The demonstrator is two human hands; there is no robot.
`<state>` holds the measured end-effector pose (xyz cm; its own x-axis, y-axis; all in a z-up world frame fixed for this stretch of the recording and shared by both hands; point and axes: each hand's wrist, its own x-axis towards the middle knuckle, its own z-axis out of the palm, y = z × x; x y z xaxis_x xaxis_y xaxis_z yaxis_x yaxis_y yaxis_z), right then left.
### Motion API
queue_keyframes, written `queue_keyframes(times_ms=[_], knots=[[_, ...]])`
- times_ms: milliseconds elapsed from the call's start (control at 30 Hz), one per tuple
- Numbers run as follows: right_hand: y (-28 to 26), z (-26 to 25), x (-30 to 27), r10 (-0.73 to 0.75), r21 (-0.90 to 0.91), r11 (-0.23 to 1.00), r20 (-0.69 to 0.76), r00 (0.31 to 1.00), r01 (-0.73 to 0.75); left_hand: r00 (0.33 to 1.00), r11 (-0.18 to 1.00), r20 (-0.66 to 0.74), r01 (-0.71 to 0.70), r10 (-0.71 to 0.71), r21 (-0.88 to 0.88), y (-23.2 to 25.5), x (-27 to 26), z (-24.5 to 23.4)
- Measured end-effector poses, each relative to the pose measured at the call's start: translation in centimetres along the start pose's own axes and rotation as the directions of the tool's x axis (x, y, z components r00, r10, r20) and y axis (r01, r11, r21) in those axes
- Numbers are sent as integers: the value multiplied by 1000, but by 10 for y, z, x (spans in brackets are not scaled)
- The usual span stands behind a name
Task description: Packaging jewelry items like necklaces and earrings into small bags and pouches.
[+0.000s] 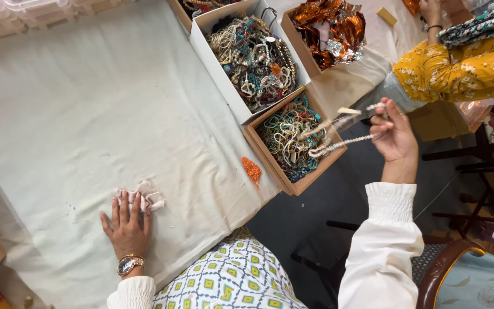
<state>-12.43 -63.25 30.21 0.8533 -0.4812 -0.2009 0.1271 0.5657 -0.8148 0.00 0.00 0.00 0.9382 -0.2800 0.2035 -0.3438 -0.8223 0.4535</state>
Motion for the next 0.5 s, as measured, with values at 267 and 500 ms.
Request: queue_keyframes(times_ms=[267,500], knots=[[18,43,-8,-31,-297,955,-28,999,21,1000,1000,-2,6,-6,28,3,0,-3],[8,18,-5,-78,-189,979,23,997,81,1000,1000,-16,2,-2,26,3,1,-1]])
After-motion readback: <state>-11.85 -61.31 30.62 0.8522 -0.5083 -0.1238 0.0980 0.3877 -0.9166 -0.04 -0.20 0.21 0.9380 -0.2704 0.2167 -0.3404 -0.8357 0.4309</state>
